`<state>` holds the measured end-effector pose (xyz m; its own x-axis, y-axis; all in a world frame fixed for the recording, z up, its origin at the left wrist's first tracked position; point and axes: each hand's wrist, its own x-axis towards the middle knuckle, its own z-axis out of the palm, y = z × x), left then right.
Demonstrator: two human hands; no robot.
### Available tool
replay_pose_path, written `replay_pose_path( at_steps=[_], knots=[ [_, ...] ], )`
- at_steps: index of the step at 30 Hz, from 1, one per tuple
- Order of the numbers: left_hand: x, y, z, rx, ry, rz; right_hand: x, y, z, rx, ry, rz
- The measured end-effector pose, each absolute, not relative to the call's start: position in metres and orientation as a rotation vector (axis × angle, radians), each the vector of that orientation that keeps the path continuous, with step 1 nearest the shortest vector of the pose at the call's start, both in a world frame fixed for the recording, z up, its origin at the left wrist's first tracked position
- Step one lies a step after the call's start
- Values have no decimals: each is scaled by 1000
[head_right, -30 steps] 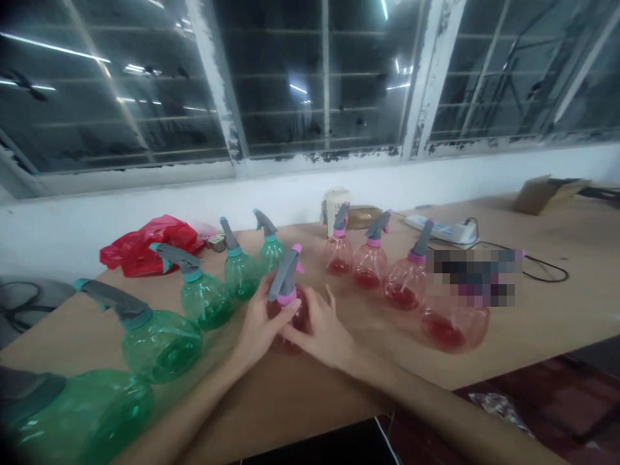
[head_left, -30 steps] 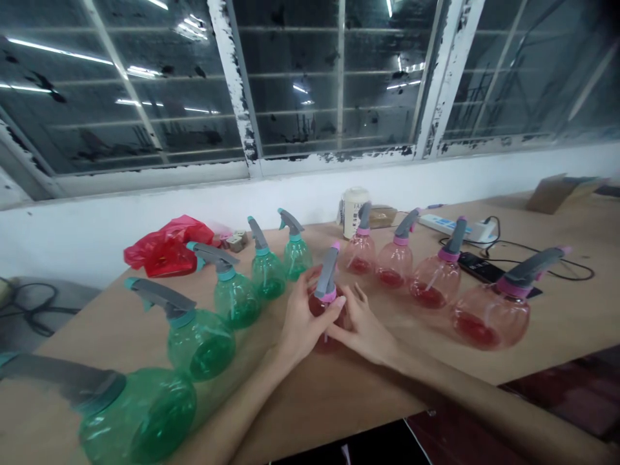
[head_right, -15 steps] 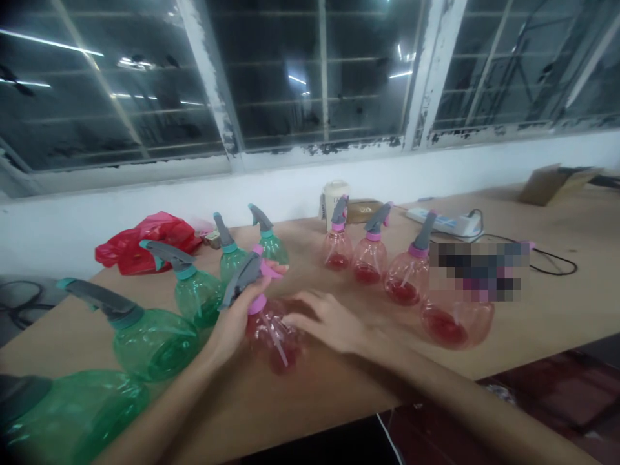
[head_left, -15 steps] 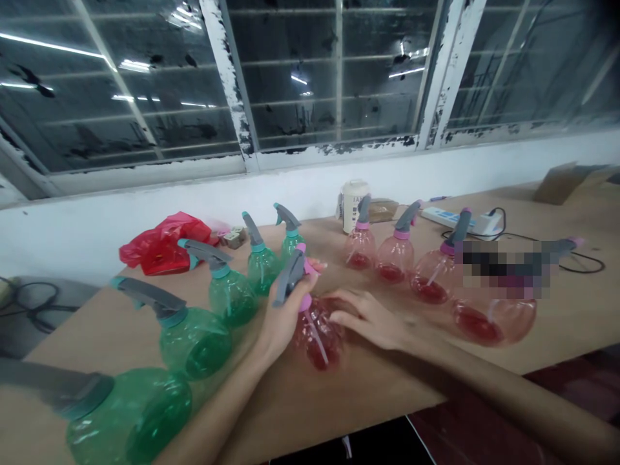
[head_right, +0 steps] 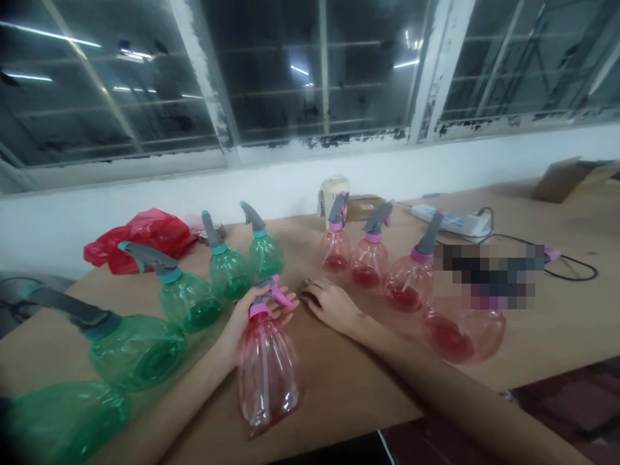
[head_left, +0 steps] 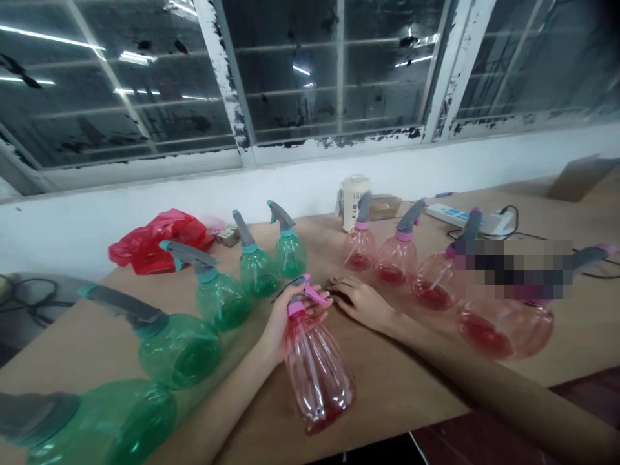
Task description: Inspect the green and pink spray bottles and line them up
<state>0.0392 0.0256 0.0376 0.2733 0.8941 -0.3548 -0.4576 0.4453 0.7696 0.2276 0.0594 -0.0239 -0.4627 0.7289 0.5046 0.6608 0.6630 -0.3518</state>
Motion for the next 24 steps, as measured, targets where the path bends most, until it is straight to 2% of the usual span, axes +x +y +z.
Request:
replay_pose_path(
  at_steps=[16,24],
  knots=[
    [41,24,28,553,819,861,243,67,-21,-1051,-2091,476],
    [40,27,25,552,799,840,244,65,-22,-1076,-2123,450]
  ],
)
